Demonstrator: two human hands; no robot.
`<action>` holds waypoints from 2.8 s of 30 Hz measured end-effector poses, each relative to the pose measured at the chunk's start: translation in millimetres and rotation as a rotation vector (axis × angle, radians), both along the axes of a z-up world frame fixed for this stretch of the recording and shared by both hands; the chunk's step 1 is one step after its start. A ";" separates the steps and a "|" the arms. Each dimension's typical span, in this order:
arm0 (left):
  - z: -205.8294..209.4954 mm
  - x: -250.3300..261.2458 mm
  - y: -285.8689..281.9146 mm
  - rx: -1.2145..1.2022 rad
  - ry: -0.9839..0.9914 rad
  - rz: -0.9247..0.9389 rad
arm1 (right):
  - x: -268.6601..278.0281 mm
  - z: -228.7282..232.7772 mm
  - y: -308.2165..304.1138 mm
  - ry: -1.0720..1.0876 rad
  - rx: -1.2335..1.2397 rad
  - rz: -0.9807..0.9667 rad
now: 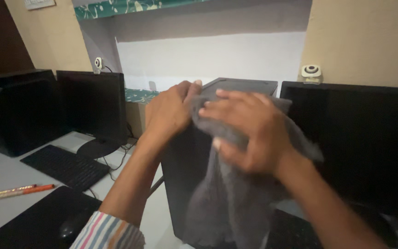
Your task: The person wipes the exterior of a black computer tower with a gray cloth, covering the top, front, sides, and back. The person rotates the tower to access different surfaces and continues wiping until the entire exterior is covered.
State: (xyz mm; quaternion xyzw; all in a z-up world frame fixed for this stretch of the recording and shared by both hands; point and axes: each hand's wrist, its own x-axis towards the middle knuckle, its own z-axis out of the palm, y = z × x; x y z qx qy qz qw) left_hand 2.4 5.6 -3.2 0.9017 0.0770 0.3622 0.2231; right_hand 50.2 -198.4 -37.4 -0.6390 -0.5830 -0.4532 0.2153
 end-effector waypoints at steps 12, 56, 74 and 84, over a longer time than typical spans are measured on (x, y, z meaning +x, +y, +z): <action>-1.9 0.7 2.3 -0.021 -0.039 0.014 | 48.5 51.3 10.7 0.787 -0.246 -0.121; 2.6 -1.0 -7.6 0.099 0.086 0.101 | 70.0 -85.0 0.9 0.911 0.754 0.127; 3.7 2.6 -8.4 0.105 0.122 0.105 | 78.2 -94.0 8.3 0.865 0.720 0.134; 1.9 0.0 -6.0 0.107 0.088 0.066 | 58.3 -94.8 2.0 0.813 0.697 0.101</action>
